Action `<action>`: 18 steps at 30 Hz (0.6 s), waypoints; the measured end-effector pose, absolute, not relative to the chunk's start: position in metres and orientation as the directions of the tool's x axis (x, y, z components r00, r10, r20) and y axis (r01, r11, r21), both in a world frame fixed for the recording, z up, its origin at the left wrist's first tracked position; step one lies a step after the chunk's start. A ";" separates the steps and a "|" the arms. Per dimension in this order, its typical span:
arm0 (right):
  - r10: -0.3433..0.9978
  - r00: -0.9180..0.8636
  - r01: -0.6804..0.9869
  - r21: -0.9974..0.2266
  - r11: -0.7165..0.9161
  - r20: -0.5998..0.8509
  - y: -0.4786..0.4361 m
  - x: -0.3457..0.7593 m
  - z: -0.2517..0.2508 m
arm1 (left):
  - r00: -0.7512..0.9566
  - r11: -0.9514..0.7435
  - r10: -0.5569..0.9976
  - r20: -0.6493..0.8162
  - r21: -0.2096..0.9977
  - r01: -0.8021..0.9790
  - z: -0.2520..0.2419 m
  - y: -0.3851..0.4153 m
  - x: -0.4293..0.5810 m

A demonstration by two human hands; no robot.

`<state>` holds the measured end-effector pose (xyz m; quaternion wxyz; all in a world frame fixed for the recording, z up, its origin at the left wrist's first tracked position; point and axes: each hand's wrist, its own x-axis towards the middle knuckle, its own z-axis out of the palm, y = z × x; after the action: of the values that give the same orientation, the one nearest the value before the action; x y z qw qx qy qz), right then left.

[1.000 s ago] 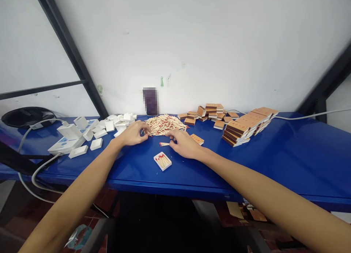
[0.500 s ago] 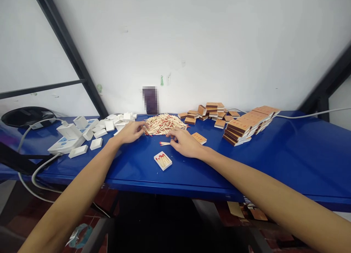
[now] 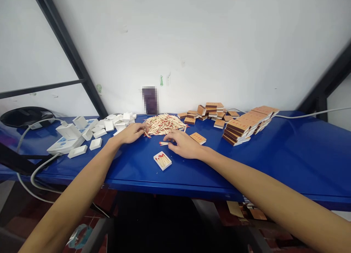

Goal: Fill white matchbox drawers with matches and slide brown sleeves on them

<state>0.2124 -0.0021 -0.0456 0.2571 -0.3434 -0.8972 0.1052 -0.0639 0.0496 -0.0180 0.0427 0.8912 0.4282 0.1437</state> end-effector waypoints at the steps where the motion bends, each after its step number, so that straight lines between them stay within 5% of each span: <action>1: 0.669 -0.636 0.565 -0.359 0.743 0.384 -0.002 0.212 -0.046 | 0.588 -0.624 0.780 0.215 0.205 0.754 -0.017 0.049 -0.063; 18: 0.676 -0.639 0.565 -0.372 0.736 0.366 0.001 0.214 -0.047 | 0.516 -0.560 0.826 0.225 0.240 0.793 -0.010 0.038 -0.060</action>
<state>0.2142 0.0010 -0.0469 0.2468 -0.3455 -0.8984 0.1124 -0.0600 0.0385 -0.0095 0.0536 0.8690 0.4658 0.1580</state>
